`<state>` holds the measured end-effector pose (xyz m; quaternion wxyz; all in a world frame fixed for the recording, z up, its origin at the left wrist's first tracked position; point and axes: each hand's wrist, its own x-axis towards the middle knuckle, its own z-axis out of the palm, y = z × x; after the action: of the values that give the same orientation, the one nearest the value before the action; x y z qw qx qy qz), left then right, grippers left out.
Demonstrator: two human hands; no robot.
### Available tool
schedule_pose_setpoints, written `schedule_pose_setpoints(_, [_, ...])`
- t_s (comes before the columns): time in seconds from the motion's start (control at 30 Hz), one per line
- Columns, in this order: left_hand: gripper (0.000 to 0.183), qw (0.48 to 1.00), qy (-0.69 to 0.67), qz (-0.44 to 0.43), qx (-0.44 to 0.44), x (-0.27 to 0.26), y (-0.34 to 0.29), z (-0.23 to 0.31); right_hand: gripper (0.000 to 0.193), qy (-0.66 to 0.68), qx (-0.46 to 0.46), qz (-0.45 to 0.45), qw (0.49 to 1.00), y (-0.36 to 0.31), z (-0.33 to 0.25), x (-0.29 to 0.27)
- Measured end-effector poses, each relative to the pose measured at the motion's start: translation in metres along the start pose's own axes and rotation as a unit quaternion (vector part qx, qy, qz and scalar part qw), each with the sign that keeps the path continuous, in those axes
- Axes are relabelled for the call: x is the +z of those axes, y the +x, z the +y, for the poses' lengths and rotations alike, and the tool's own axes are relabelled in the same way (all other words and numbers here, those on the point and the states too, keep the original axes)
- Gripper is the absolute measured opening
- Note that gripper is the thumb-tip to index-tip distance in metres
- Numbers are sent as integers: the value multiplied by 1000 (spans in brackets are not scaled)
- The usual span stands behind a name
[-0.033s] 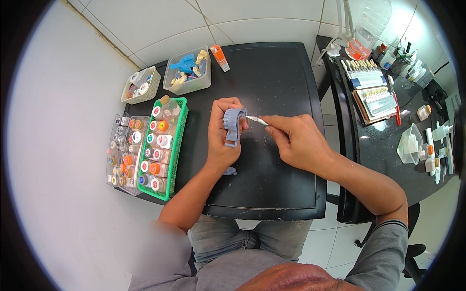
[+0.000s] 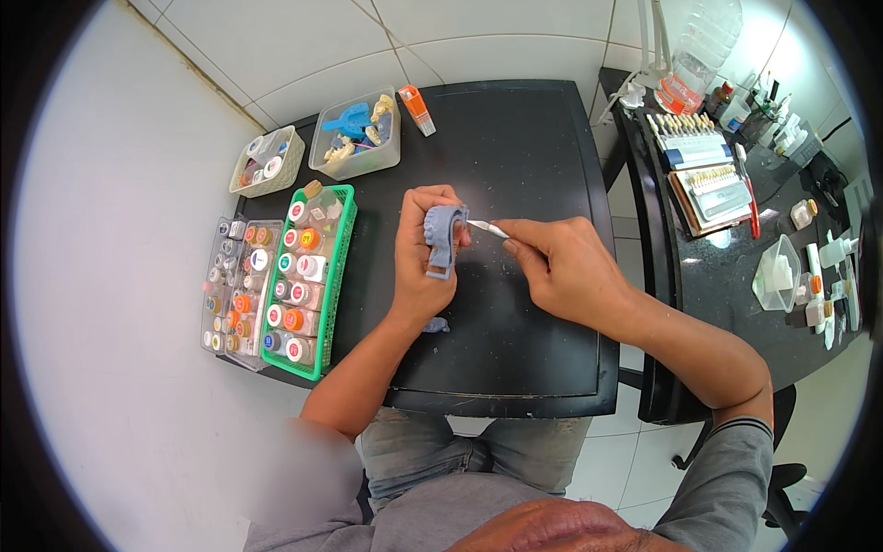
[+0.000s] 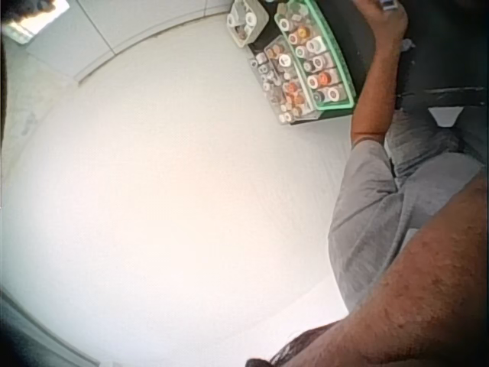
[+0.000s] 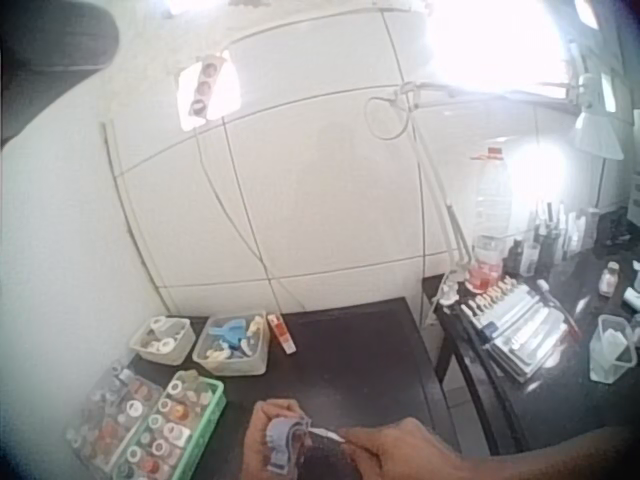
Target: The person uses a small metal tool to trim and smooth a gray dental mold held in the left hand. The person repeatedly scrapes and refines the mold's edges and inner surfaces, rotating it to access different areas. Small shavings accumulate on the black tabletop.
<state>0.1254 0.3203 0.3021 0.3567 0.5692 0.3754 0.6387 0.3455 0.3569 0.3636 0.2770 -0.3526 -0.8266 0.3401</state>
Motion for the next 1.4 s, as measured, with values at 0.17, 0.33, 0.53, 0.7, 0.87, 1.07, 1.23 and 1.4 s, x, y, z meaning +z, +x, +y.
schedule_pose_setpoints(0.17, [19, 1000, 14, -3, 13, 2, 0, -1, 26, -34, -14, 6, 999, 0, 2, 0])
schedule_pose_setpoints(0.33, [18, 1000, 20, -17, -8, -1, 0, -5, 32, -84, -50, 23, 995, -1, 8, 2])
schedule_pose_setpoints(0.53, [17, 998, 3, -18, -60, -4, -1, -8, 30, -133, -82, 37, 987, 1, 17, 2])
schedule_pose_setpoints(0.7, [36, 995, -5, -10, -95, 0, 2, -3, 27, -145, -79, 29, 986, 2, 18, -1])
schedule_pose_setpoints(0.87, [17, 993, 17, -22, -117, 2, 4, 0, 24, -162, -83, 16, 983, 3, 21, -6])
schedule_pose_setpoints(1.07, [3, 988, 5, -17, -156, 8, 3, 0, 21, -167, -81, 6, 983, 1, 25, -9])
schedule_pose_setpoints(1.23, [4, 983, -63, -11, -175, 14, -1, -13, 20, -144, -66, -4, 987, -5, 34, -9])
schedule_pose_setpoints(1.4, [8, 987, -33, -10, -156, 24, -2, -16, 19, -121, -31, -28, 992, -8, 36, -13])
